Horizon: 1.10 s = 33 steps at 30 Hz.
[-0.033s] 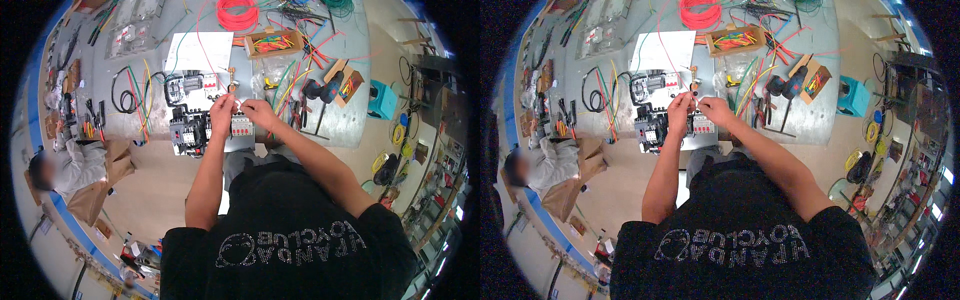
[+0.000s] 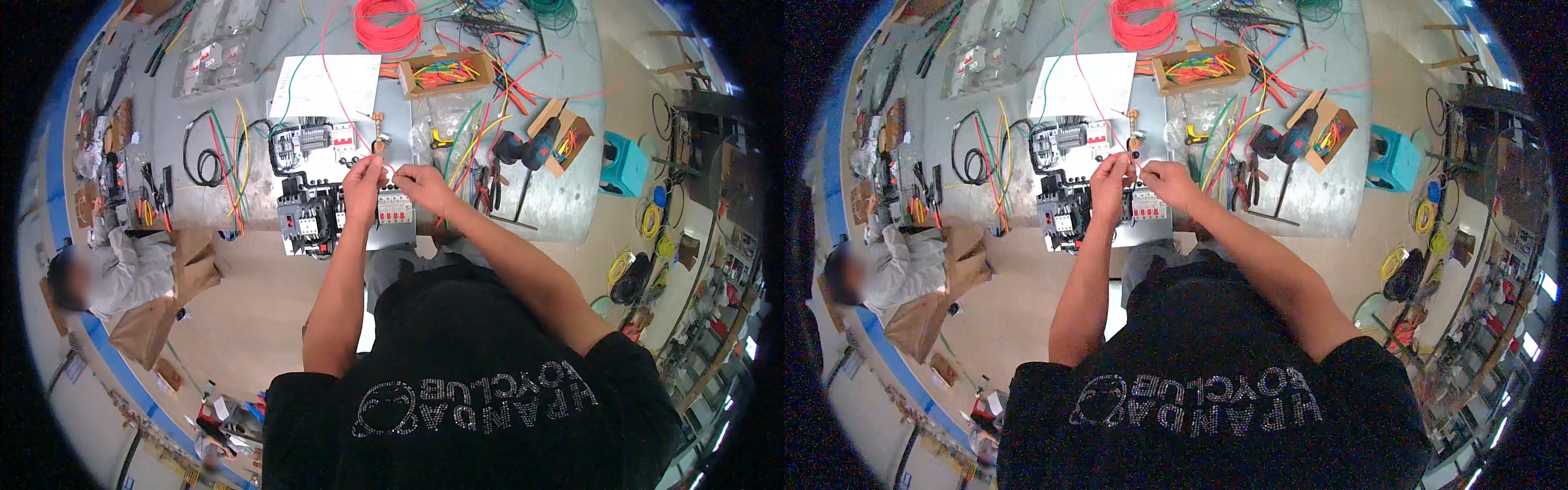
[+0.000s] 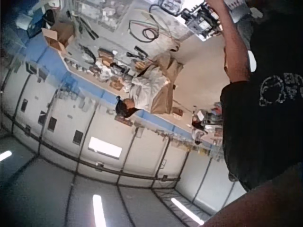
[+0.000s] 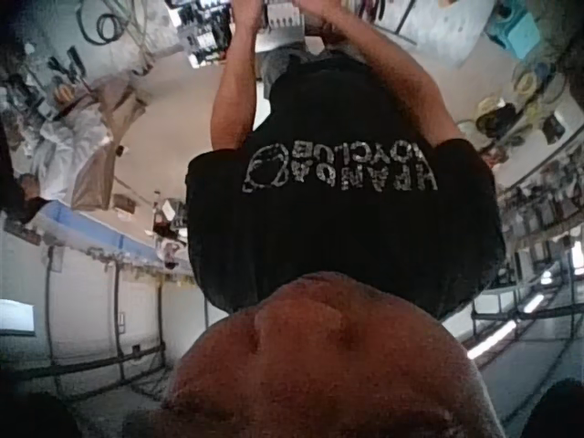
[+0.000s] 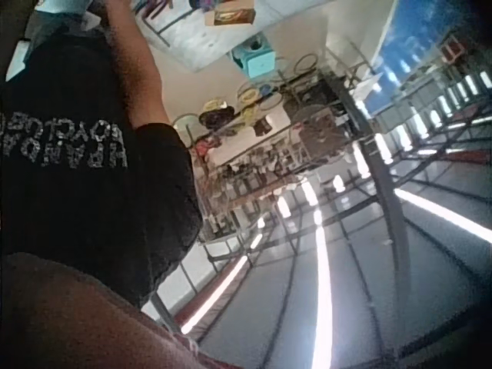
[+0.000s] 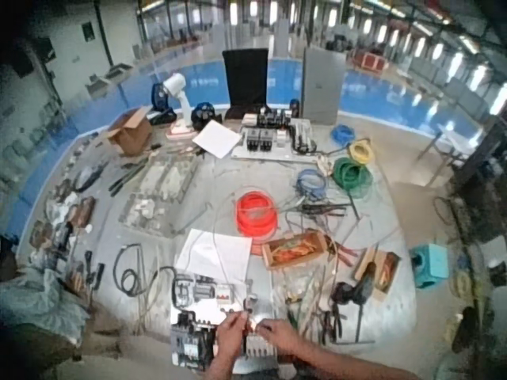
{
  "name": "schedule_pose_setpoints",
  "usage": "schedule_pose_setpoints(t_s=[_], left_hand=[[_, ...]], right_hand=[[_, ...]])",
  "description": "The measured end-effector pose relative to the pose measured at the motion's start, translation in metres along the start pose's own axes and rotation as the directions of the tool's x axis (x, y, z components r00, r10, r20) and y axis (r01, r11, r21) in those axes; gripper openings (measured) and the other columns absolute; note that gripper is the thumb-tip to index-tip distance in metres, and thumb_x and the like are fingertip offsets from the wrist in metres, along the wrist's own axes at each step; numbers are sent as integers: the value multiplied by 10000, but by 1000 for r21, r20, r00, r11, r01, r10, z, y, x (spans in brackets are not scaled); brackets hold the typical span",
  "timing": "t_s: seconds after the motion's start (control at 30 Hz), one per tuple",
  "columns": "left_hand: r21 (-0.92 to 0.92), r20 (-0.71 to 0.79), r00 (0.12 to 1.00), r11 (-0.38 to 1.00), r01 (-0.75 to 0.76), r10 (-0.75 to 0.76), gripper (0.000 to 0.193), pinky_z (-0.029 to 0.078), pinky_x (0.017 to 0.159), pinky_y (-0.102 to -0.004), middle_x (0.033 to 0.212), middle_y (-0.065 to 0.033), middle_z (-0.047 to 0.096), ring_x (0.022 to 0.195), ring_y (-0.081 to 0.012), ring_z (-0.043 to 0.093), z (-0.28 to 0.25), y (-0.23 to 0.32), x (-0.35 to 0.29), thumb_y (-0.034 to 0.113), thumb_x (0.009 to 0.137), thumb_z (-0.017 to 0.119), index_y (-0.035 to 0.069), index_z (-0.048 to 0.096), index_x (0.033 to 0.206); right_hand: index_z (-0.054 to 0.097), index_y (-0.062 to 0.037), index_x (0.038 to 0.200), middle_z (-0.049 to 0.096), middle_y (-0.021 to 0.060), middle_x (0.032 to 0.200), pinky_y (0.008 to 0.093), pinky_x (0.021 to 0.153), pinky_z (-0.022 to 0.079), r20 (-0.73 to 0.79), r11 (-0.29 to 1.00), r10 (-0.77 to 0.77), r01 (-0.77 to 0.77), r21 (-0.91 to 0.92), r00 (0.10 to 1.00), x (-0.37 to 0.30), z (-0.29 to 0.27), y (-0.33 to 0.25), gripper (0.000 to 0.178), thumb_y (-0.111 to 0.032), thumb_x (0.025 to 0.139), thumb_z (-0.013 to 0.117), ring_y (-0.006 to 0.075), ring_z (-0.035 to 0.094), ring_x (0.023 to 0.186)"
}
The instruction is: The person strips insulation from red, yellow, and green wires using pliers and inserts them into terminals on an electrical control panel. They move around the workshop to retrieve additional wire and continue connecting wires to the panel.
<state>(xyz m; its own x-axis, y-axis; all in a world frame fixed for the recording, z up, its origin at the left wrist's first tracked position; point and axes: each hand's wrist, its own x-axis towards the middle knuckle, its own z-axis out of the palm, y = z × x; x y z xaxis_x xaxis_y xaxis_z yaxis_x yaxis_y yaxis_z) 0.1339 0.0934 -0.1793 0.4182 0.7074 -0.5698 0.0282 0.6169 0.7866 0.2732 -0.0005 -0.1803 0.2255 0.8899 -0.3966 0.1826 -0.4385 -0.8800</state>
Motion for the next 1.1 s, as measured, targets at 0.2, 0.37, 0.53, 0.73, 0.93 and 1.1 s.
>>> schedule_pose_setpoints(t_s=[0.2,0.37,0.53,0.73,0.93,1.1], left_hand=[[-16,-57,994,995,-96,95,186,547,739,-267,938,-64,709,825,-113,653,25,23,-27,193,998,603,19,666,1019],[20,-180,936,952,-304,302,191,567,716,-273,904,-86,707,783,-126,663,46,27,-46,162,995,604,-20,662,999],[10,-319,865,914,-405,387,178,580,712,-279,871,-87,701,754,-122,657,65,28,-62,133,997,596,-33,660,994],[-13,-396,807,876,-482,438,173,584,729,-278,880,-90,698,755,-121,656,84,39,-71,121,999,587,-38,656,990],[118,-193,914,933,-340,357,212,555,732,-263,872,-75,695,774,-114,652,63,57,-80,173,1004,594,-29,657,993],[113,-145,932,941,-319,333,205,547,728,-262,861,-41,669,773,-90,616,64,70,-89,188,998,604,-3,677,986]], right_hand=[[688,-26,944,665,194,795,411,683,511,13,988,-152,152,4,988,-19,-18,-17,256,-267,931,602,342,656,720],[620,8,834,634,219,757,465,658,494,-62,956,-277,269,-118,959,-29,-27,-37,274,-235,950,569,408,634,725],[598,20,816,634,231,775,473,660,491,-105,919,-376,357,-165,921,-39,-33,-49,257,-196,951,567,419,629,735],[580,21,814,625,237,776,485,664,486,-182,907,-414,387,-168,892,-41,-45,-65,268,-206,956,582,429,626,748],[672,-27,1017,656,211,808,432,661,500,48,947,-315,318,-53,948,-47,-68,-79,235,-239,927,628,374,646,722],[679,-44,1103,670,202,834,409,669,506,71,915,-397,401,-42,915,-55,-63,-82,266,-218,907,636,344,665,734]])
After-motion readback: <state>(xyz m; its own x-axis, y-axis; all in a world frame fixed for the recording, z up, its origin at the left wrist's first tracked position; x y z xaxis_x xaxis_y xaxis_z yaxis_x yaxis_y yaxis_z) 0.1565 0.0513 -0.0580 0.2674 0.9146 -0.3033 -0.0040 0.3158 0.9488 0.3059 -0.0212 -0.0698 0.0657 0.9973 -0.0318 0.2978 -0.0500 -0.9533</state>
